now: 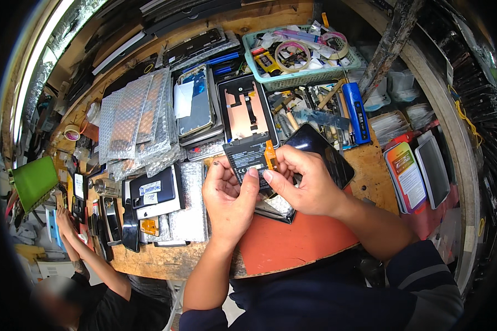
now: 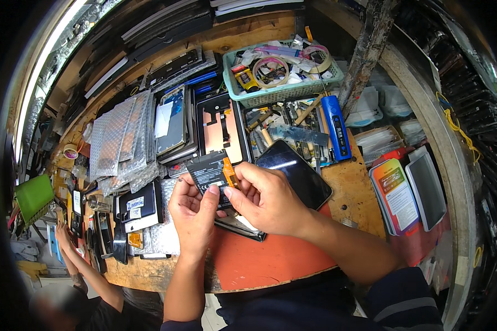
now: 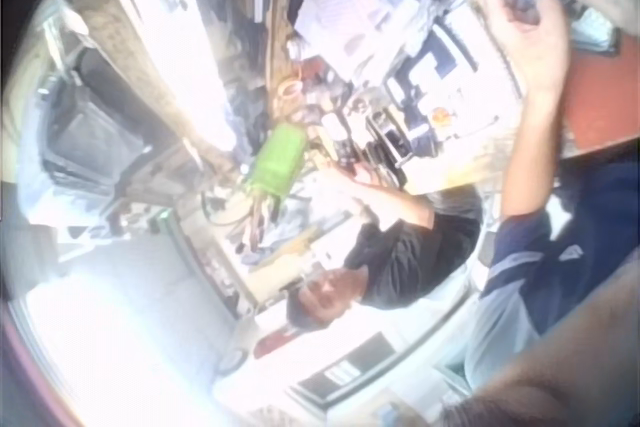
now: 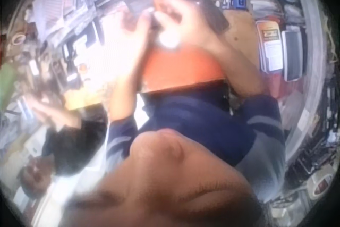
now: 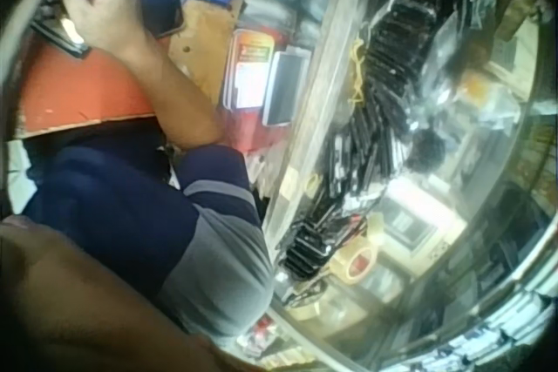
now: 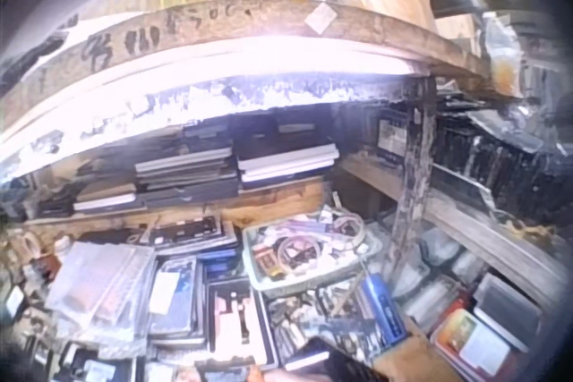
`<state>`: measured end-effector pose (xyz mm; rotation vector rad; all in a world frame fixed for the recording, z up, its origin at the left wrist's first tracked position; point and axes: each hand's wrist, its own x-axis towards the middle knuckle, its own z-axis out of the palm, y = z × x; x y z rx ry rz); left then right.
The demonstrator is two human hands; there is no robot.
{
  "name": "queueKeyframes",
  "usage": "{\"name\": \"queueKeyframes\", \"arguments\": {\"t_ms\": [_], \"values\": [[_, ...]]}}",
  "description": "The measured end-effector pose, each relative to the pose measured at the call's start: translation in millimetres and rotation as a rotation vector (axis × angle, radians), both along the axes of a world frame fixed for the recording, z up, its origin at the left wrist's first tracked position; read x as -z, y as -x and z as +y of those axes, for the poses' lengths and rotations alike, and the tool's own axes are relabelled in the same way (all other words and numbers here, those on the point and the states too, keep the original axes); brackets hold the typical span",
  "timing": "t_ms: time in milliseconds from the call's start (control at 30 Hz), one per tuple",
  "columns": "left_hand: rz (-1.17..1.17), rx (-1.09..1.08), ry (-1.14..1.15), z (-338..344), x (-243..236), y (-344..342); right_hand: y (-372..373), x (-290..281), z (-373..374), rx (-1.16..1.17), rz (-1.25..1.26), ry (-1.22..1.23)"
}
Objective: The person handles multiple mobile phone components on a cluttered workbench, including screens, batteries, and back covers. They use a metal pry tool to separate parts and apply adhesive tape to a battery. The person also retrieves a phone chassis from a glass display case and continues disassembly on the bench.
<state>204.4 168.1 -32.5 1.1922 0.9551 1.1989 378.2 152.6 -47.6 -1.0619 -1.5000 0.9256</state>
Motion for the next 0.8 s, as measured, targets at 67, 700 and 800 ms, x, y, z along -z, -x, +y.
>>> {"name": "queueKeyframes", "arguments": {"t_ms": [67,700,800], "values": [[-0.003,0.002,-0.002,0.3,1.4,0.0,-0.2,-0.1,-0.3,-0.001,0.0,0.001],[0.004,0.003,-0.015,0.7,1.5,0.0,-0.9,-2.4,-0.8,0.0,-0.024,0.018],[0.013,0.002,-0.021,0.8,1.9,0.0,-0.5,-2.7,-0.5,0.002,-0.029,0.015]]}}
